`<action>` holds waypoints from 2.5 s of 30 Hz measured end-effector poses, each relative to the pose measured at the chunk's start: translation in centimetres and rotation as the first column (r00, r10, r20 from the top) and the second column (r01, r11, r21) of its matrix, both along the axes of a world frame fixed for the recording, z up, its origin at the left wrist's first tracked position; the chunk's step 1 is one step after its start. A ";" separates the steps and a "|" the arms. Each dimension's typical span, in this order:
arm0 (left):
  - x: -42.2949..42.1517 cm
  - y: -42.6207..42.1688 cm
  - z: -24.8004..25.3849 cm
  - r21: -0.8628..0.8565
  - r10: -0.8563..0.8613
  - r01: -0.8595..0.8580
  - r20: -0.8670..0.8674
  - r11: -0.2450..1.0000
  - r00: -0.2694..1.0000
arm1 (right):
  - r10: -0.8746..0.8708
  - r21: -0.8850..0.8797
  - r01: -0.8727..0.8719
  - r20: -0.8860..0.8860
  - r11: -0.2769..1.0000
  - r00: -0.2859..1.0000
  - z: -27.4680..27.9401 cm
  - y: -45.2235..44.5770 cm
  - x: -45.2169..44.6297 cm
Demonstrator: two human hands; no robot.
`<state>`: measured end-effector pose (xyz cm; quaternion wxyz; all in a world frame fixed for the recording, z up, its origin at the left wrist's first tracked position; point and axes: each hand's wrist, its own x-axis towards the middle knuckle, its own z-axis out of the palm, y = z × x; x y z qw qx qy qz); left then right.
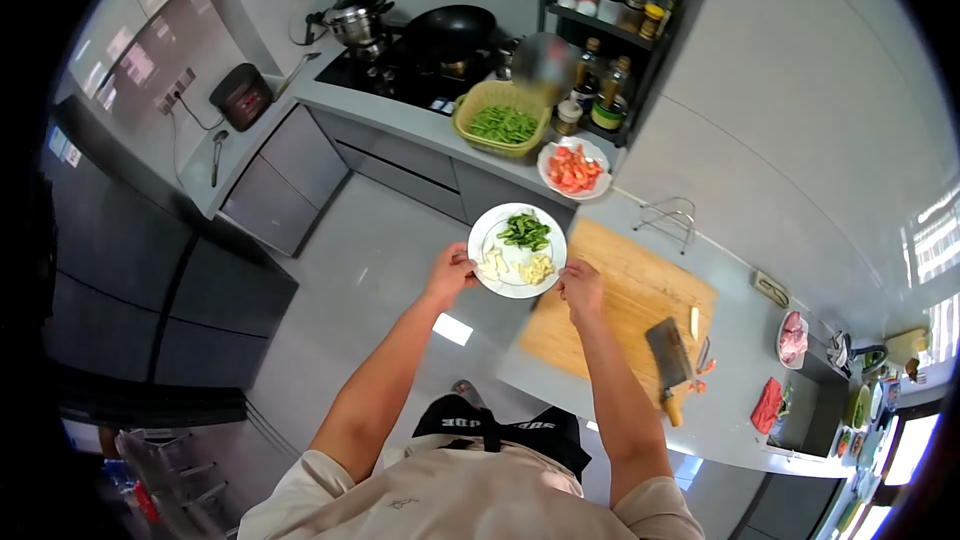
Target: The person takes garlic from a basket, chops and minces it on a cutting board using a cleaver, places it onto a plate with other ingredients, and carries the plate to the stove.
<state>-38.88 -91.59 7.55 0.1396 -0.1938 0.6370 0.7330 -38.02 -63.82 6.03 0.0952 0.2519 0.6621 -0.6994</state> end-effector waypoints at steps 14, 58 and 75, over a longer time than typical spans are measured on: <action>-3.7 -28.9 0.6 -0.059 0.291 -0.290 0.006 0.955 0.957 | 0.303 -0.034 -0.303 -0.006 0.952 0.953 2.2 -28.9 -11.2; -72.3 -83.1 -9.1 -0.124 0.218 -0.201 0.148 0.972 0.965 | 0.085 0.208 -0.094 0.055 0.974 0.995 -11.0 -85.2 -74.2; -76.8 -83.8 -12.9 -0.038 0.248 -0.245 0.088 0.969 0.965 | -0.054 0.307 0.038 0.043 0.951 0.998 -10.3 -86.4 -75.9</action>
